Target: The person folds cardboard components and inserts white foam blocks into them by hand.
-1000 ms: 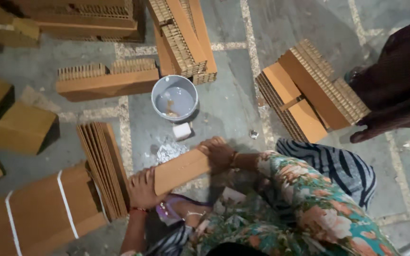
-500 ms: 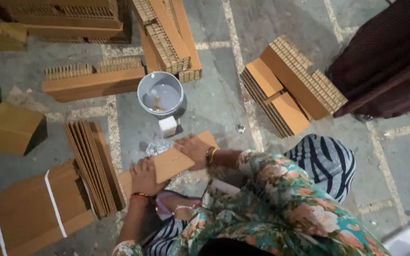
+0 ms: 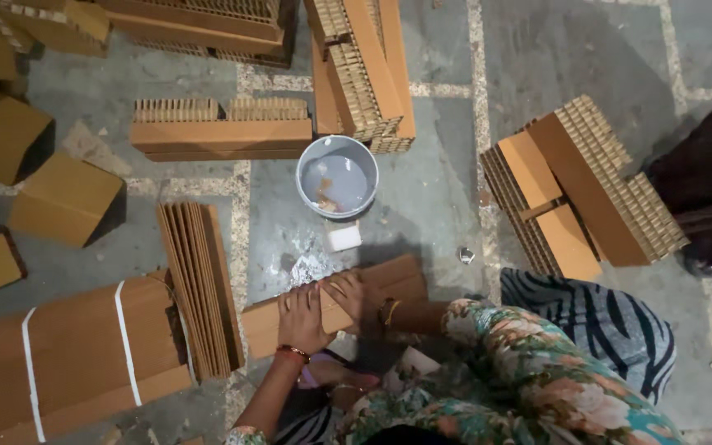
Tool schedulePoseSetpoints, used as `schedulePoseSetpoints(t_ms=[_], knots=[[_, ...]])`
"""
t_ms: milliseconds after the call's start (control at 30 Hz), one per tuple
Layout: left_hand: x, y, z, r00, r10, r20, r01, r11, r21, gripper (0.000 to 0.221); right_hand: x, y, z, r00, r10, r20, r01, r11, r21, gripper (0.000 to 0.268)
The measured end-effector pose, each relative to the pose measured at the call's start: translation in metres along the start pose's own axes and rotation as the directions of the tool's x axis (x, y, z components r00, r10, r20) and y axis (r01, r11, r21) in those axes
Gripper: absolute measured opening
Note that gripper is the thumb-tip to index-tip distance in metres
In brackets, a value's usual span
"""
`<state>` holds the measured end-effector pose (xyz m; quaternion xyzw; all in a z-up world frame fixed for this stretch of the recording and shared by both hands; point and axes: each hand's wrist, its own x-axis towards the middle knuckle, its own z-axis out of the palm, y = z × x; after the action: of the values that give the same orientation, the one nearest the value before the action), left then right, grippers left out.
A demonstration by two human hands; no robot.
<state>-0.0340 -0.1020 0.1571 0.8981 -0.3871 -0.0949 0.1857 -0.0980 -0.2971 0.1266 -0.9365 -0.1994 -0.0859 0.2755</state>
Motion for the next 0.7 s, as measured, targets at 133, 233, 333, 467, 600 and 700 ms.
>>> schedulePoseSetpoints(t_ms=[133,233,333,467,600,700], knots=[[0.002,0.002,-0.002,1.0,-0.003,-0.009,0.003,1.0,0.001,0.106,-0.009,0.006,0.005,0.997,0.013,0.078,-0.01,0.999,-0.034,0.101],[-0.001,0.004,0.0,1.0,-0.017,0.016,0.016,1.0,0.027,0.11,-0.013,0.007,0.036,0.982,0.022,-0.188,-0.033,0.998,-0.055,0.093],[0.0,0.004,0.002,0.998,-0.038,0.046,0.035,0.997,0.066,0.115,-0.012,0.009,0.045,0.964,0.021,-0.266,-0.051,0.993,-0.105,0.093],[-0.002,0.002,0.007,0.999,-0.031,0.036,0.027,0.995,0.099,0.118,-0.007,0.008,0.014,0.997,0.043,0.065,-0.032,0.985,-0.168,0.107],[-0.007,-0.002,0.011,0.999,0.034,-0.015,-0.031,0.987,0.157,0.119,0.002,-0.003,-0.017,0.978,0.016,0.206,0.028,0.978,-0.207,0.115],[-0.02,-0.028,0.002,0.997,0.073,-0.032,-0.069,0.99,0.123,0.123,-0.004,0.02,-0.04,0.94,0.09,0.33,-0.025,0.98,-0.198,0.104]])
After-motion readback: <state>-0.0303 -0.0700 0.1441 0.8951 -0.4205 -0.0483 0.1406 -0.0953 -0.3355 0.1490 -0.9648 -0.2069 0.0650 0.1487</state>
